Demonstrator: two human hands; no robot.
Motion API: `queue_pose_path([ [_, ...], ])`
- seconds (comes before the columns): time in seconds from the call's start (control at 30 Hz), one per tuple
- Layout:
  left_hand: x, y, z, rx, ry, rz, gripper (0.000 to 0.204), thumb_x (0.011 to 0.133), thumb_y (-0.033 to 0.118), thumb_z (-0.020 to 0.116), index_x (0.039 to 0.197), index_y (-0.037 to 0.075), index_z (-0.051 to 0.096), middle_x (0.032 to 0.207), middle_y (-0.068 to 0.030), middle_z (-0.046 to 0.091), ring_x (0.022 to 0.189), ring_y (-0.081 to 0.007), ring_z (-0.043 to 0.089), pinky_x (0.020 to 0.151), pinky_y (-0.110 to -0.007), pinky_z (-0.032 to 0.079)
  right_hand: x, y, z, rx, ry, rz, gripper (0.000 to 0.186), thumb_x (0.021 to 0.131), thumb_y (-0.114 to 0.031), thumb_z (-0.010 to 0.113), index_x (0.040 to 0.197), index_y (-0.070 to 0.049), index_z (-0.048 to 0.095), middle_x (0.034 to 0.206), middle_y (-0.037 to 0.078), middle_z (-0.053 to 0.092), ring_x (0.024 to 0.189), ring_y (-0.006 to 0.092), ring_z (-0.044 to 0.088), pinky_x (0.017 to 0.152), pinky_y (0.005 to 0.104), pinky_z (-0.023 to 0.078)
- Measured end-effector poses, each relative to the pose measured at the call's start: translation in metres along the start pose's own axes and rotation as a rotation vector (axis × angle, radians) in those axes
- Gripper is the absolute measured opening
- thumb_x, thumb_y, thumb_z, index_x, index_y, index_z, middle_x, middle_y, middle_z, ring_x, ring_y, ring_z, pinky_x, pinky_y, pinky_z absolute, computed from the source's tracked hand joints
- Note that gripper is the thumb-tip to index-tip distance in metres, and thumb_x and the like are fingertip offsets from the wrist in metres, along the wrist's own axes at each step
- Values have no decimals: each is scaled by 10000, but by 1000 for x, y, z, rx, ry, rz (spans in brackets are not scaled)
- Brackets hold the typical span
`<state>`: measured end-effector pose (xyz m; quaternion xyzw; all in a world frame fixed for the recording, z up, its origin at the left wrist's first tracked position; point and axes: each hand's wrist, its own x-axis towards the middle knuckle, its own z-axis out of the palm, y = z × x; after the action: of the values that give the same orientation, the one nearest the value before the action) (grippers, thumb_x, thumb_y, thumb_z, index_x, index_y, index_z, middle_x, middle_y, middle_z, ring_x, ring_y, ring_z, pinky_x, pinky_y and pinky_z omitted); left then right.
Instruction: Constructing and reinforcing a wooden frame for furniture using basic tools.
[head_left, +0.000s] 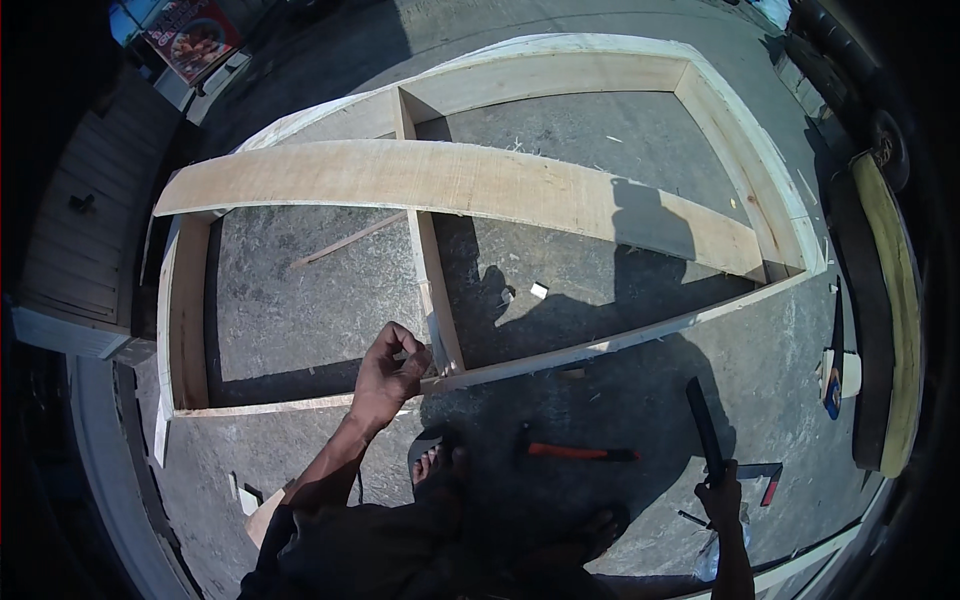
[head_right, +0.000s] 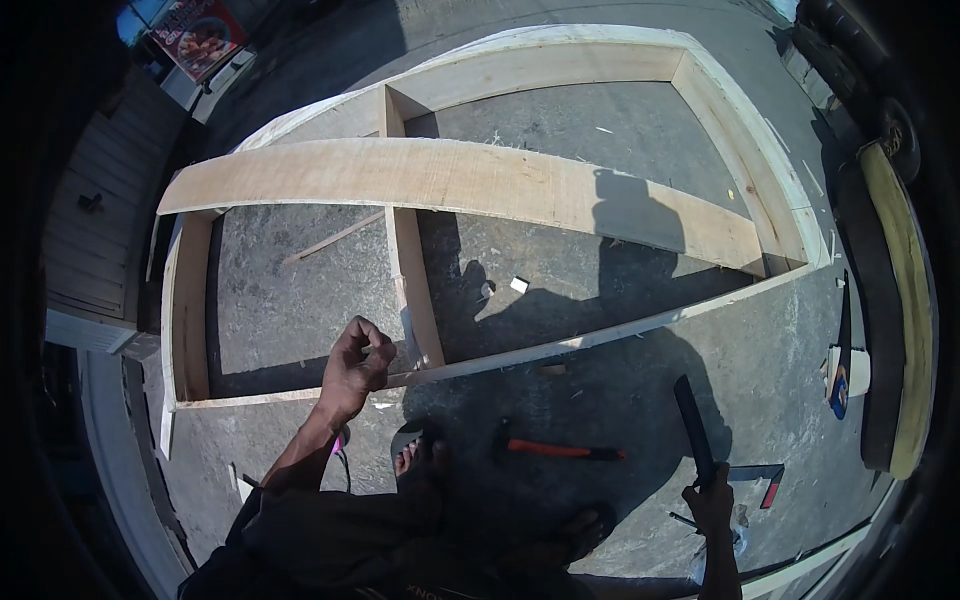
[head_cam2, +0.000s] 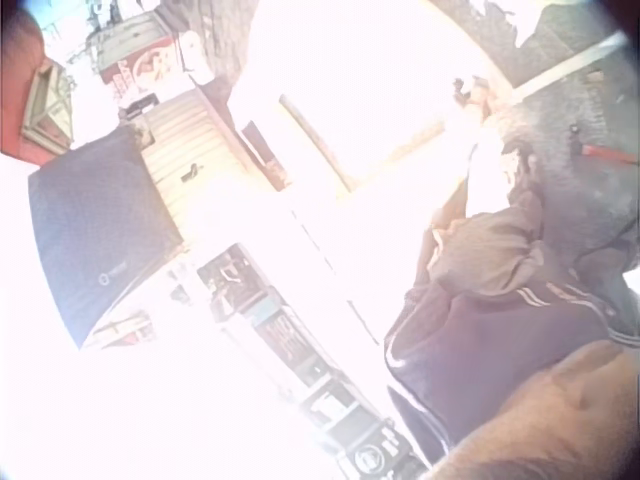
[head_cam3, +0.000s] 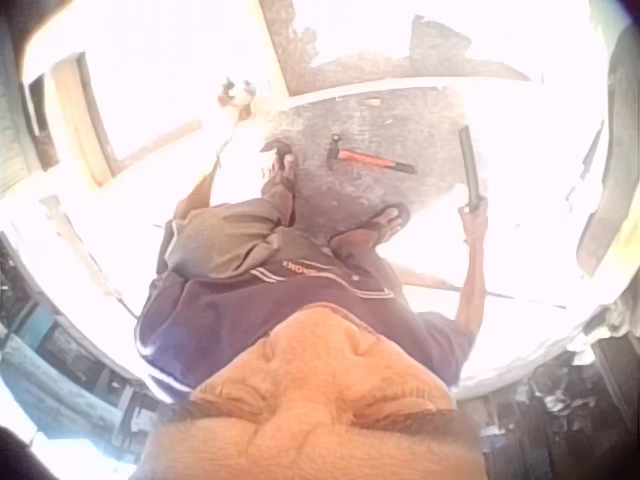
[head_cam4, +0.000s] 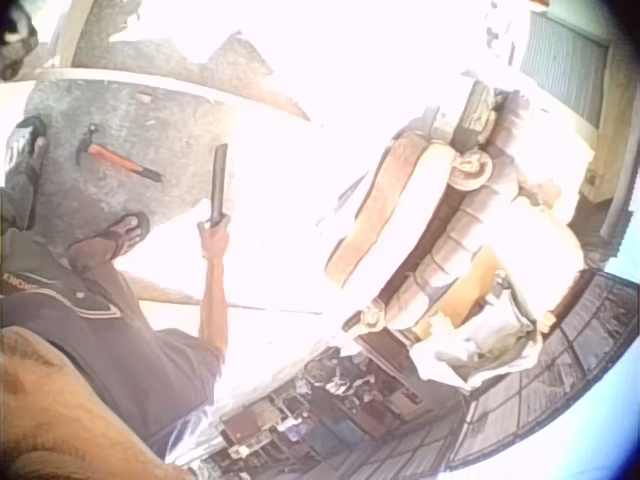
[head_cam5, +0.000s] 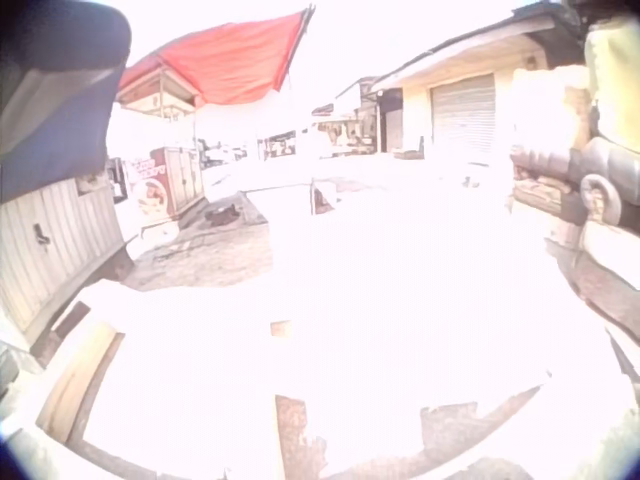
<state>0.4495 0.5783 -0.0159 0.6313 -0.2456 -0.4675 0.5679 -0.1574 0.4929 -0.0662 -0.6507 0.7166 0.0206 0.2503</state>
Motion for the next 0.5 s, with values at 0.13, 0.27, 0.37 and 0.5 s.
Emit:
queue_pose_path([
  [0.13,-17,-9,131,954,-749,952,580,835,324,741,1325,60,577,1148,-130,671,1012,-279,697,801,-406,567,-83,-92,-49,-103,-351,-178,689,669,-290,848,1204,-81,467,760,91,694,692,270,710,659,408,558],
  [0.27,-39,-11,221,876,-1169,913,497,813,378,759,1172,55,639,999,-130,642,1007,-316,650,787,-477,547,-116,-148,-86,-100,-440,-269,782,659,-283,896,1258,-83,436,801,89,723,716,309,713,683,407,554],
  [0.37,-30,-23,205,974,-1458,638,506,806,411,764,1130,46,628,1027,-152,648,1041,-337,647,818,-492,534,-128,-108,-151,-270,-551,132,822,634,-369,950,1271,-38,548,858,124,722,775,257,715,727,369,555],
  [0.5,-36,-70,181,914,-1297,438,494,825,433,749,1129,62,627,1025,-163,658,1036,-364,658,833,-495,530,-177,56,-269,-649,-175,221,410,599,-187,884,925,-7,711,823,163,717,776,321,713,712,406,566],
])
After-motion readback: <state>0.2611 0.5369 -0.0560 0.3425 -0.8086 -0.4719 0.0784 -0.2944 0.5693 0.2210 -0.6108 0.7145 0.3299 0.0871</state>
